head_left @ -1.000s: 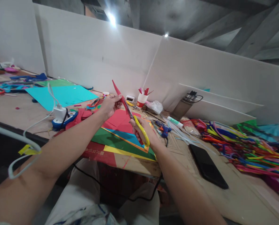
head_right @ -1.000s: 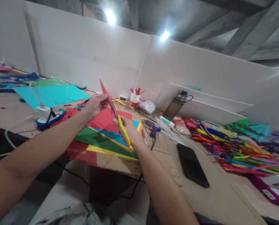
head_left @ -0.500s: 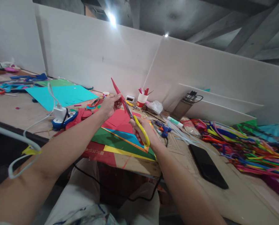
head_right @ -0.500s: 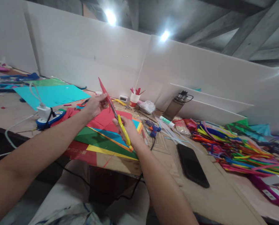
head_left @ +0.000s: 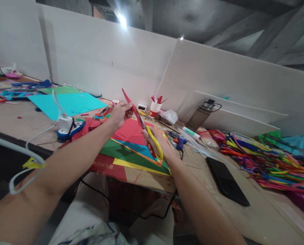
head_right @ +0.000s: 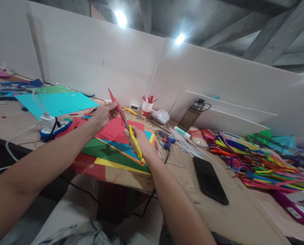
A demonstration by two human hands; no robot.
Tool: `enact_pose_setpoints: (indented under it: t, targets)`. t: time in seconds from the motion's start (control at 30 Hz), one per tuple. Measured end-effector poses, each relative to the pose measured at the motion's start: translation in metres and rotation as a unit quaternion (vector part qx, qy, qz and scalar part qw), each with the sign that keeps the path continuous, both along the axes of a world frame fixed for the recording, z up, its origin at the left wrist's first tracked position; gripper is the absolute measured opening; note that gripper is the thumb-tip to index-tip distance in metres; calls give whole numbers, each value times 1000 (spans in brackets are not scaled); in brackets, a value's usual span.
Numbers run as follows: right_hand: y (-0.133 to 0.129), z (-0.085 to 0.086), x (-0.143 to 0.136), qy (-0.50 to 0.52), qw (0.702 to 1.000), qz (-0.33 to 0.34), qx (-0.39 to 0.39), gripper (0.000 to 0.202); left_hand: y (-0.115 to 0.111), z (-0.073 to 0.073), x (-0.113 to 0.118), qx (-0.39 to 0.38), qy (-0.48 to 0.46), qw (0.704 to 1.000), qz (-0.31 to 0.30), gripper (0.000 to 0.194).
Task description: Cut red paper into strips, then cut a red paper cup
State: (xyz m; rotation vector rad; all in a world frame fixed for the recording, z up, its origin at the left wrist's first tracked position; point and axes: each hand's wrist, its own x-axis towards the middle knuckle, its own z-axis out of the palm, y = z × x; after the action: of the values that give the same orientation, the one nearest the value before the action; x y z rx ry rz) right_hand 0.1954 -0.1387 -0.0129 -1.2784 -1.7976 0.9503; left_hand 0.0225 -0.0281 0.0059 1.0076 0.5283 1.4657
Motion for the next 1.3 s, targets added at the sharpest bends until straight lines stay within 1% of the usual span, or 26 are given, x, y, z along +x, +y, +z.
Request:
enact_pose_setpoints:
  t: [0.27, 0.7, 1.0, 1.13, 1.3]
  targets:
    - [0, -2, 1, 4, 1000, 4, 2, 41, -3, 4, 1, -9, 0, 1000, 5, 23]
    - [0, -1, 0, 7, 1000, 7, 3, 41, -3, 4, 1, -21, 1, 1000, 6, 22]
    - [-2, 2, -2, 24, 1000, -8, -19, 40, -1, 2, 1, -18, -6, 1000, 5, 23]
    - [-1, 0, -1, 14, 1000, -8, -15, 40, 0, 3, -1, -28, -18, 999, 19, 25]
    - [1, -1, 0, 0, 1000, 1, -9, 40, 0, 5, -4, -18, -18, 999, 35, 23]
